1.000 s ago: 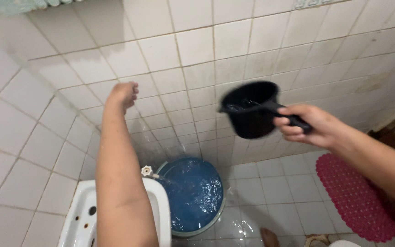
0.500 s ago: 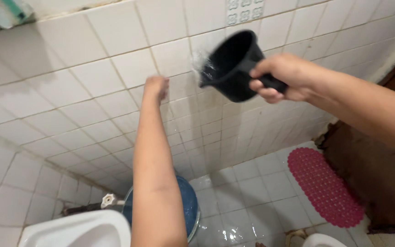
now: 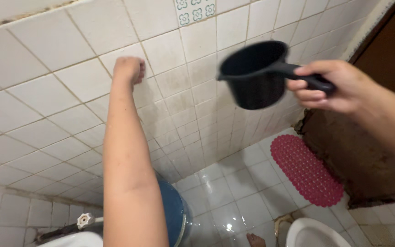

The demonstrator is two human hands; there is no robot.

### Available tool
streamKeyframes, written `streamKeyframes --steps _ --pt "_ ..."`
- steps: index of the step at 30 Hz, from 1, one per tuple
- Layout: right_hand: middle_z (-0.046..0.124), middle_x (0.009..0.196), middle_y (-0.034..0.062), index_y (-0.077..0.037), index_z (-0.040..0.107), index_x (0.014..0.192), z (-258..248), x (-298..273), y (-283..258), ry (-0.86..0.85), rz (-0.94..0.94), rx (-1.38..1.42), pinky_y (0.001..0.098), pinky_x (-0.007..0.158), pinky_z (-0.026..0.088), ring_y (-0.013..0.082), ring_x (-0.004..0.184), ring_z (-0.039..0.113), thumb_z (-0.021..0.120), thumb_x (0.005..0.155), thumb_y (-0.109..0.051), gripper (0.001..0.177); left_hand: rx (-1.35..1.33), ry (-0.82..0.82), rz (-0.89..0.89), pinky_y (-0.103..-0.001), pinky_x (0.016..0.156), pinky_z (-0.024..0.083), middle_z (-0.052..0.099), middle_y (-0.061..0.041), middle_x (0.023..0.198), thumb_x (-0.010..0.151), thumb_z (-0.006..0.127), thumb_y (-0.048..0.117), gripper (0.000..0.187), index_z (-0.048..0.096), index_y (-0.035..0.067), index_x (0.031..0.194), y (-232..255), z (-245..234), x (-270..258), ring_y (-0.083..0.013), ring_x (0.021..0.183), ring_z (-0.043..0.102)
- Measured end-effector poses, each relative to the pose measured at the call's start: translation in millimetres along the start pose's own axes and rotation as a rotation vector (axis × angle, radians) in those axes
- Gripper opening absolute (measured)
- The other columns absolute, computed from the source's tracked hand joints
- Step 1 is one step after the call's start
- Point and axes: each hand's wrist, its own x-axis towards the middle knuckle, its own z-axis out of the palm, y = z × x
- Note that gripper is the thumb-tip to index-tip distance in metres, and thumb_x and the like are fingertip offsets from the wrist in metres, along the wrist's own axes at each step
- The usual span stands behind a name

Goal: The person scrubs a white wall-mounted sink with an orange brush, rinses it by pouring water from a black pitcher, and wipes the surrounding tiled walls. They also handle a pair of scissors and a small packet, placing them on a wall shelf.

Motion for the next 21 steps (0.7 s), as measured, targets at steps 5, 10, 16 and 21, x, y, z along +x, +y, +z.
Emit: streamKeyframes --steps 5,10,16,21 --pt "0.048 0.067 0.0009 -0.005 0.042 0.086 -79 -25 -7 0.401 0.194 -0.253 0.0246 0.035 0.032 0.0086 0.043 0.042 0.047 0.098 -0.019 0.019 0.195 -0.053 -0.074 -0.036 0.045 0.046 0.061 -0.01 0.064 0.091 0.064 0.016 0.021 0.065 0.003 0.074 -49 50 27 -0.0204 0.05 0.058" --pt "0.054 0.062 0.0058 -0.003 0.051 0.084 -79 8 -37 0.577 0.283 -0.621 0.029 0.034 0.028 0.0121 0.038 0.042 0.053 0.096 -0.014 0.017 0.084 -0.217 -0.023 -0.038 0.044 0.046 0.066 -0.008 0.063 0.088 0.064 0.015 0.018 0.071 0.008 0.073 -62 163 67 -0.0208 0.049 0.059" --pt "0.054 0.061 0.008 -0.001 0.052 0.082 -64 25 -103 0.452 0.063 -0.568 0.0309 0.034 0.028 0.0147 0.036 0.042 0.054 0.094 -0.016 0.019 0.532 -0.335 0.338 -0.044 0.062 0.054 0.07 -0.02 0.072 0.093 0.053 0.026 0.035 0.073 0.001 0.08 -3 322 119 -0.0289 0.059 0.068" --pt "0.057 0.077 0.0056 -0.005 0.047 0.099 -102 11 -111 0.156 -0.133 -0.05 0.025 0.045 0.035 0.011 0.051 0.047 0.055 0.099 -0.019 0.016 0.354 0.081 0.833 -0.053 0.078 0.053 0.073 -0.026 0.09 0.085 0.055 0.026 0.034 0.078 0.001 0.089 55 371 143 -0.0451 0.088 0.07"
